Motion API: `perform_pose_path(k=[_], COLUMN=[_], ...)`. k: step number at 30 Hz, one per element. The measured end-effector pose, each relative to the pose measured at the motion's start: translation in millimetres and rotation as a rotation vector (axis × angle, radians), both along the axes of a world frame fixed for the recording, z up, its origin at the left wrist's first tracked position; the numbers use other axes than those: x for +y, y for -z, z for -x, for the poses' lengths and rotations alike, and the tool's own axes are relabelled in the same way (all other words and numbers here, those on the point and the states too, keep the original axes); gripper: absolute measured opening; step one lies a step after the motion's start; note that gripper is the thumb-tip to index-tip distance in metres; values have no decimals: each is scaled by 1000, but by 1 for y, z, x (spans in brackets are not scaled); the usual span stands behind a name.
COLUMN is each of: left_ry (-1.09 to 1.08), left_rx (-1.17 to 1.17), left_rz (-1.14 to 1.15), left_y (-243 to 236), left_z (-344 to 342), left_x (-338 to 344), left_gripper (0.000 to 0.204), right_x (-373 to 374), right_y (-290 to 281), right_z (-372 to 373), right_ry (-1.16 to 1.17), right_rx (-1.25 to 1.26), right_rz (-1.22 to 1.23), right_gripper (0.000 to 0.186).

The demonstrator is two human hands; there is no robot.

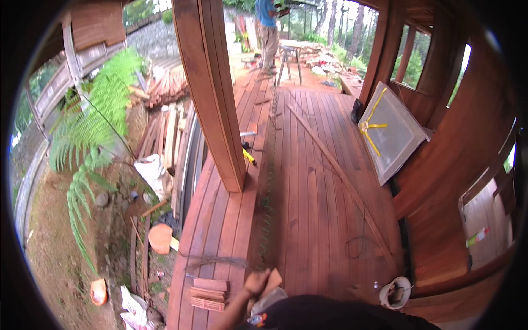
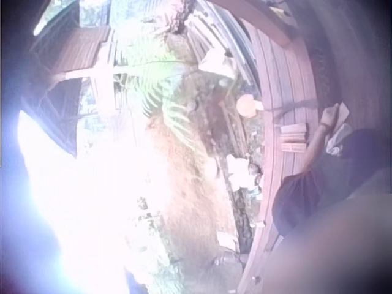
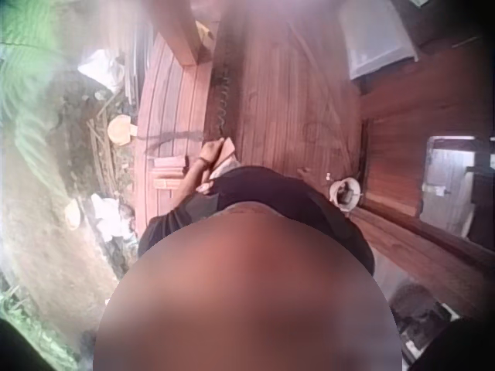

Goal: The person measures and marks a small wooden plank using a ruler and pencil, then positions and secures the plank to the underside of a wooden ceiling structure. The person repeats the process with another plank, aligning and fastening it in place.

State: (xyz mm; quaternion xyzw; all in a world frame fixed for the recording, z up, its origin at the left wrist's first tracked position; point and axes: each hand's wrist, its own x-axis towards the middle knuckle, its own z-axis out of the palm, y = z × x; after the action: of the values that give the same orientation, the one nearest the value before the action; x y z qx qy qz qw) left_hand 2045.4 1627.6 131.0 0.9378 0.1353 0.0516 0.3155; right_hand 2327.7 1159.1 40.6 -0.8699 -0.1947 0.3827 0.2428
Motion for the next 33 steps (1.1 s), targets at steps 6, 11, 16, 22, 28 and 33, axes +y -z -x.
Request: perform_pose_path(k=[6, 11, 16, 22, 28, 33], left_ry=[-243, -235, -723, -905, -1139, -1223], left_rx=[16, -184, -114, 74, 493, 585], left_rz=[541, 674, 855, 597, 468, 450], left_y=[-80, -33, 36, 95, 171, 216], left_z=[-255, -447, -596, -711, -810, -869], left_x=[148, 263, 363, 543, 736, 855], left_gripper=[57, 34, 26, 35, 78, 94], right_x=[53, 137, 240, 382, 465, 603], right_y=[-46, -51, -70, -137, -70, -95], right_z=[-81, -232, -417, -628, -807, -866], right_ry=[78, 221, 285, 340, 99, 124], right_rx=[-2, -3, -71, -210, -381, -234], right_rz=[226, 234, 173, 93, 379, 518], right_gripper=[35, 30, 27, 25, 29, 39])
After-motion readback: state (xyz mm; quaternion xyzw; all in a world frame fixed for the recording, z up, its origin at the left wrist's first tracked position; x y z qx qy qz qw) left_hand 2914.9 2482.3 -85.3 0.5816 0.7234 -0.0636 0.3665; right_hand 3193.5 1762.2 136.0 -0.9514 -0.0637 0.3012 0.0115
